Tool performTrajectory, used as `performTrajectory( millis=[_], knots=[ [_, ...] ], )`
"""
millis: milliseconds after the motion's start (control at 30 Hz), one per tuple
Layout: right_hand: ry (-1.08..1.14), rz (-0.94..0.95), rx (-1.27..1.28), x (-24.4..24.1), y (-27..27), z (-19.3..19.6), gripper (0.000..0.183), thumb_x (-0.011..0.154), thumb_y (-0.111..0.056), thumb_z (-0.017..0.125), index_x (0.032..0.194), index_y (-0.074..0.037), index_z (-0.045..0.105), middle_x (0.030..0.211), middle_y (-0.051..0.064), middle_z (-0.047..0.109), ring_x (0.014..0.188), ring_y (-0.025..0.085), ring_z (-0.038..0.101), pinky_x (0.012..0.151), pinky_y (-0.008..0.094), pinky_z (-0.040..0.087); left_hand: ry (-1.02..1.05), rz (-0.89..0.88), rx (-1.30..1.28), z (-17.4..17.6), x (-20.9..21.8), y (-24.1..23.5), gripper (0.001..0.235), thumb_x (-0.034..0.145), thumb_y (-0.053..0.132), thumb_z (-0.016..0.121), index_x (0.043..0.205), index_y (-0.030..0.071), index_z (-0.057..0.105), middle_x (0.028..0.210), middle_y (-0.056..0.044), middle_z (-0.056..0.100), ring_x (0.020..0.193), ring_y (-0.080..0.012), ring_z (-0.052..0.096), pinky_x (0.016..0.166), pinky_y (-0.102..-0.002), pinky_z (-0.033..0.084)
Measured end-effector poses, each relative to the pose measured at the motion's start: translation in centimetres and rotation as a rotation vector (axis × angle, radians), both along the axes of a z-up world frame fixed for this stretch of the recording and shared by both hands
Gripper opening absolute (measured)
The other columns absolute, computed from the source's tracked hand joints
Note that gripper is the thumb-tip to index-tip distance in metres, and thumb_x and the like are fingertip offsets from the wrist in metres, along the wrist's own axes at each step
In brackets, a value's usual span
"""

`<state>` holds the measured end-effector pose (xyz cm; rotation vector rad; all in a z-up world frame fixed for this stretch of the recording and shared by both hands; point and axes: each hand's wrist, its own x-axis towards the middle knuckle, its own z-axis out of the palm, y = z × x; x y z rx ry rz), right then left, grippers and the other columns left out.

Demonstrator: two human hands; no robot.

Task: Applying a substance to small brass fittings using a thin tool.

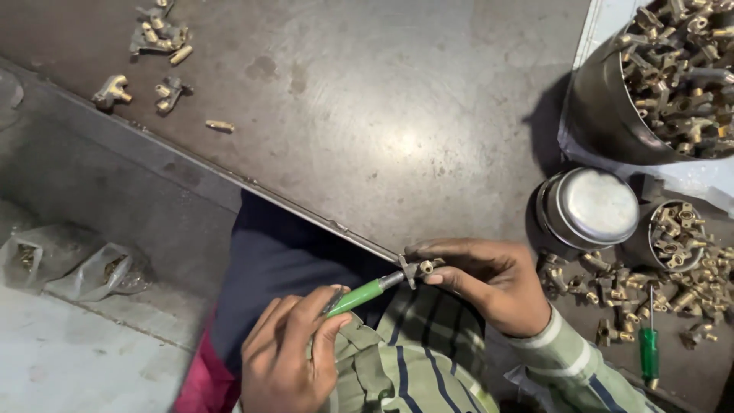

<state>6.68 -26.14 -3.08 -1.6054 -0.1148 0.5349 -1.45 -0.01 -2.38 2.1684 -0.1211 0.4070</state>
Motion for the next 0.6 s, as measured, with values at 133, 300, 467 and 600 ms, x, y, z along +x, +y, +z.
performTrajectory(
  millis=[133, 300, 467, 600],
  knots=[
    [0.000, -0.018, 0.020, -0.1, 0.0, 0.2, 0.026, 0.088, 0.004, 0.072, 0.114, 0.007, 0.075, 0.119, 0.021, 0.078, 0.109, 0.026, 0.077, 0.094, 0.037, 0.064, -0.034, -0.015, 0.021, 0.1, 0.1, -0.1, 0.034, 0.084, 0.002, 0.078, 0.115, -0.002, 0.064, 0.096, -0.010, 0.076, 0.076, -0.0241, 0.070, 0.071, -0.035, 0.056],
    [0.013, -0.036, 0.004, -0.4, 0.0, 0.0, 0.024, 0.088, 0.003, 0.072, 0.111, 0.006, 0.077, 0.121, 0.020, 0.078, 0.110, 0.027, 0.076, 0.093, 0.038, 0.064, -0.056, -0.003, 0.059, 0.1, 0.0, 0.0, 0.035, 0.083, 0.004, 0.080, 0.114, -0.002, 0.067, 0.094, -0.011, 0.075, 0.074, -0.0231, 0.069, 0.067, -0.033, 0.056],
    [0.002, -0.042, 0.036, -0.6, 0.2, -0.2, 0.020, 0.090, 0.006, 0.069, 0.109, 0.007, 0.077, 0.121, 0.023, 0.078, 0.110, 0.028, 0.076, 0.093, 0.039, 0.063, 0.176, 0.019, -0.149, -1.4, -1.5, -0.2, 0.035, 0.086, 0.006, 0.076, 0.118, 0.000, 0.063, 0.098, -0.013, 0.079, 0.089, -0.0265, 0.079, 0.078, -0.036, 0.062],
    [-0.059, 0.003, 0.079, -0.8, 0.0, -0.3, 0.017, 0.091, 0.008, 0.068, 0.105, 0.008, 0.076, 0.121, 0.024, 0.077, 0.114, 0.030, 0.076, 0.096, 0.039, 0.062, 0.649, 0.066, -0.416, -0.8, -1.4, 0.2, 0.047, 0.085, 0.011, 0.074, 0.128, 0.006, 0.057, 0.093, -0.014, 0.085, 0.093, -0.0266, 0.080, 0.081, -0.036, 0.065]
  ],
)
